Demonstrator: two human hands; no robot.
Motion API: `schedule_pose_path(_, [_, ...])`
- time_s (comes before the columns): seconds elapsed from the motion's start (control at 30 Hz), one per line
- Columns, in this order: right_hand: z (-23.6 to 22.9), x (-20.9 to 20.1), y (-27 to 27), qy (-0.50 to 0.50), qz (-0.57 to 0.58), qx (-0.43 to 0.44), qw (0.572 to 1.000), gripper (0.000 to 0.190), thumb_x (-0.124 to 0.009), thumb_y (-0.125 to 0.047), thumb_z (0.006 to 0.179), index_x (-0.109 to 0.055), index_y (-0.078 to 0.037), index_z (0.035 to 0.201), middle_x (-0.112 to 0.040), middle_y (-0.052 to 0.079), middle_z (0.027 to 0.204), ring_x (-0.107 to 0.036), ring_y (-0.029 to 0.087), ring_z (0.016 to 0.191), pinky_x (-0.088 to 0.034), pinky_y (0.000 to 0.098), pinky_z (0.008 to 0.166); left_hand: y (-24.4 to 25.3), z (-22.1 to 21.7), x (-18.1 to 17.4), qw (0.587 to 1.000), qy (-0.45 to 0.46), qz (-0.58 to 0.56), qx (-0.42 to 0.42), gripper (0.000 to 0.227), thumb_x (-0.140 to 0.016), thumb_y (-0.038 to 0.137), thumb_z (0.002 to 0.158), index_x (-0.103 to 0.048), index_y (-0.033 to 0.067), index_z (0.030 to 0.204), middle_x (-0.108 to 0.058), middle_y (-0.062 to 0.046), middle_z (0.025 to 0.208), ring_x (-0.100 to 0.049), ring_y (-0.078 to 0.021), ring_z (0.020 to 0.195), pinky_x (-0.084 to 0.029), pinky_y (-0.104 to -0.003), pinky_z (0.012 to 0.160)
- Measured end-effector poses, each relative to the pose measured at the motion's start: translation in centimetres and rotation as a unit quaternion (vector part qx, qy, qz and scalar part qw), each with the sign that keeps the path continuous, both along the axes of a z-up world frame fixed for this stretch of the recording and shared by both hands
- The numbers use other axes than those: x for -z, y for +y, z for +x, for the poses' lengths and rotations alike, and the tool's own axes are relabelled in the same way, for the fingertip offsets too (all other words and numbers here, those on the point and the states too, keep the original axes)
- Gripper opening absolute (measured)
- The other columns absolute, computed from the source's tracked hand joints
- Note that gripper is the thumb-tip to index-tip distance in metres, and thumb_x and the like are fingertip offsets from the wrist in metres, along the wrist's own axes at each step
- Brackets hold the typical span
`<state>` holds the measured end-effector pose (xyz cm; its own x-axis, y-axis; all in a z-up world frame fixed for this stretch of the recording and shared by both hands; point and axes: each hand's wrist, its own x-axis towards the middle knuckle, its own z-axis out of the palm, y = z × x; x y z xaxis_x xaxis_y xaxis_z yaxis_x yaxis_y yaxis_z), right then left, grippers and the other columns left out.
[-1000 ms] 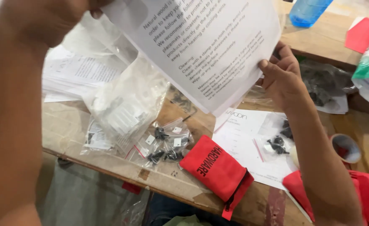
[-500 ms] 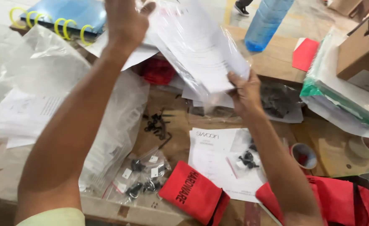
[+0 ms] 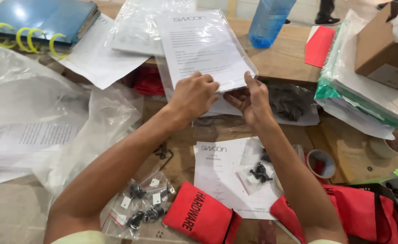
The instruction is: The person organizes printed instruction sheets and places them into red drawstring pouches labeled 'HARDWARE'. They then add small plastic bags containing black hardware components into the pouches and tie the drawstrings to seal them.
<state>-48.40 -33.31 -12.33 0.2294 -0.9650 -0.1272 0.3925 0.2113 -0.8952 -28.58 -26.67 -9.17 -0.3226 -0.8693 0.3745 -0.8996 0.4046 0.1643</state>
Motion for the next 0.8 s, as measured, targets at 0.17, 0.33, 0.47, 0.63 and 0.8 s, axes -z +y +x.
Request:
schedule_pose_path(0.17, [-0.8,0.6,1.6,-0.021,0.109,-0.006,0.994,0.064,-0.044,-0.057,0.1,-0.051,-0.003,0.133,-0.062,0.015,0.114,-0.066,0.029,0.099,-0.062,0.0488,0.084,0.6,1.0,0.0,0.999,0.028,-0.018,0.02,0.041,-0.081,0.033,0.079,-0.075,0.005,0.108,-0.072,-0.008,0.109,-0.064,-0.0295,0.107,-0.055,-0.043,0.085])
schedule_pose_path(0.33, [-0.9,1.6,3.1,-0.036,0.142,-0.003,0.989,0.059,-0.043,-0.055,0.1,-0.04,-0.007,0.135,-0.056,0.015,0.113,-0.061,0.03,0.1,-0.06,0.0502,0.081,-0.1,1.2,1.8,0.995,0.056,-0.084,-0.005,0.029,-0.079,0.027,0.087,-0.076,0.0086,0.108,-0.072,-0.006,0.114,-0.062,-0.0281,0.115,-0.052,-0.044,0.096])
schedule_pose_path(0.47, [-1.7,3.7,2.8,-0.048,0.146,-0.004,0.988,0.054,-0.046,-0.048,0.105,-0.043,-0.002,0.135,-0.054,0.014,0.116,-0.063,0.029,0.103,-0.06,0.0482,0.084,0.1,0.8,0.8,0.997,0.007,-0.071,-0.017,0.04,-0.081,0.026,0.078,-0.075,0.0064,0.113,-0.072,-0.009,0.112,-0.063,-0.0294,0.111,-0.052,-0.044,0.092])
schedule_pose_path(0.63, [-1.7,2.9,4.1,-0.022,0.152,-0.016,0.988,0.029,-0.056,-0.029,0.1,-0.043,-0.01,0.119,-0.062,0.012,0.107,-0.066,0.026,0.092,-0.06,0.0448,0.078,-0.7,1.0,1.5,0.998,-0.037,0.03,-0.027,0.039,-0.077,0.026,0.093,-0.07,0.0067,0.125,-0.07,-0.009,0.118,-0.063,-0.0279,0.115,-0.051,-0.043,0.099])
schedule_pose_path(0.8, [-1.4,2.8,4.1,0.042,0.133,0.011,0.99,0.017,-0.061,-0.021,0.097,-0.051,-0.016,0.11,-0.063,0.003,0.092,-0.063,0.016,0.078,-0.054,0.0373,0.064,-0.6,0.6,1.9,0.994,-0.016,-0.106,0.008,0.07,-0.085,0.038,0.069,-0.066,0.0005,0.125,-0.063,-0.017,0.128,-0.056,-0.0343,0.12,-0.046,-0.049,0.1])
